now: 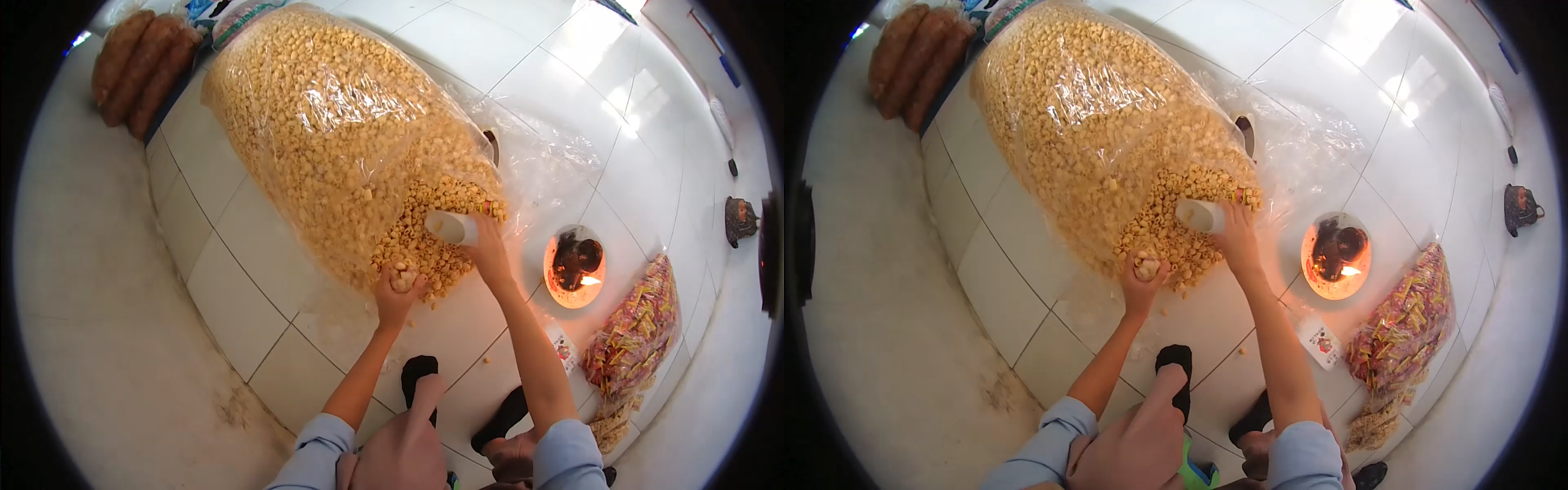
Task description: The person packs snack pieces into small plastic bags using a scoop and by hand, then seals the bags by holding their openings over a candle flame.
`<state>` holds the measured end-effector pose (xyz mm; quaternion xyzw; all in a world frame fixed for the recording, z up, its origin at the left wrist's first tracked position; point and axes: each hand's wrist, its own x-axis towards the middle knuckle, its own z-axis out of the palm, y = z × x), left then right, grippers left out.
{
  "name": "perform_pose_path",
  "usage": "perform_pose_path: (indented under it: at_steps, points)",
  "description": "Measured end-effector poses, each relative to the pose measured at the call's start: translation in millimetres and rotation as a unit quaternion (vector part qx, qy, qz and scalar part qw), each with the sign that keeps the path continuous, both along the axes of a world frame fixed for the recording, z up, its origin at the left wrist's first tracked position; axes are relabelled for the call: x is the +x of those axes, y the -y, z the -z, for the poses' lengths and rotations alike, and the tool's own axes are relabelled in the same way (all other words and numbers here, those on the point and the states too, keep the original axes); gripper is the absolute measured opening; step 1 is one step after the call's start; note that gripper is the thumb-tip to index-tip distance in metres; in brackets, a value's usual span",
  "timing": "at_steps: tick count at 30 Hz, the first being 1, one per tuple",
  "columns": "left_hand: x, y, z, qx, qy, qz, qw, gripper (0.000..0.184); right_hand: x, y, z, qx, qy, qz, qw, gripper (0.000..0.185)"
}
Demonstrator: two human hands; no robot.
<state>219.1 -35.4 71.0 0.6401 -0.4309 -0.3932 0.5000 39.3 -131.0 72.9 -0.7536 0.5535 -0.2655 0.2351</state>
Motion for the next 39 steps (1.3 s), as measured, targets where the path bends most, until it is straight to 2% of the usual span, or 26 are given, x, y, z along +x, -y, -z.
perform_pose_path:
  at_steps: [1, 3, 8, 10, 14, 16, 20, 22, 24, 25, 27, 34, 38, 39]
  points:
    - [1, 1, 1, -0.004, 0.010, -0.007, 1.000, 0.037, -2, 0, -8, 0.004, 0.000, -0.003, 1.000, 0.070]
    - [2, 2, 3, -0.005, 0.021, -0.014, 1.000, 0.037, -9, 0, -17, -0.100, -0.105, 0.032, 0.989, 0.062]
    - [-3, 6, 6, 0.020, 0.035, -0.016, 0.999, 0.042, -1, -3, 8, -0.071, -0.089, -0.022, 0.993, 0.064]
    - [-4, 6, 2, 0.018, 0.029, -0.023, 0.999, 0.041, 6, -4, 16, 0.002, 0.018, -0.034, 0.999, 0.065]
    - [-1, 4, -3, 0.030, 0.043, -0.023, 0.998, 0.041, 8, 5, 25, 0.034, 0.036, -0.032, 0.998, 0.067]
    - [-2, 6, -6, 0.005, 0.059, -0.029, 0.998, 0.040, 1, 8, 7, 0.193, 0.131, -0.019, 0.972, 0.065]
    - [-8, 17, -13, -0.043, 0.083, -0.017, 0.996, 0.037, -20, 9, -60, 0.179, 0.156, -0.003, 0.971, 0.064]
    - [-12, 24, -20, -0.041, 0.071, -0.008, 0.997, 0.036, -29, 8, -103, 0.078, 0.087, -0.037, 0.992, 0.065]
    - [-17, 31, -30, -0.040, 0.058, 0.004, 0.998, 0.036, -29, 5, -154, 0.048, 0.037, -0.057, 0.997, 0.064]
    - [-19, 35, -36, -0.047, 0.086, 0.005, 0.995, 0.038, -26, 3, -173, 0.022, -0.009, -0.077, 0.997, 0.064]
    - [-22, 39, -39, -0.056, 0.112, 0.005, 0.992, 0.040, -21, 2, -198, 0.002, -0.030, -0.097, 0.995, 0.061]
    - [-23, 47, -39, -0.061, 0.096, 0.022, 0.993, 0.043, -9, -5, -214, -0.074, -0.141, -0.132, 0.978, 0.053]
    - [-18, 47, -40, -0.046, 0.065, 0.028, 0.996, 0.043, -15, 4, -200, -0.079, -0.088, -0.111, 0.987, 0.058]
    - [-17, 46, -41, -0.044, 0.066, 0.028, 0.996, 0.043, -19, 7, -191, -0.018, -0.047, -0.075, 0.996, 0.059]
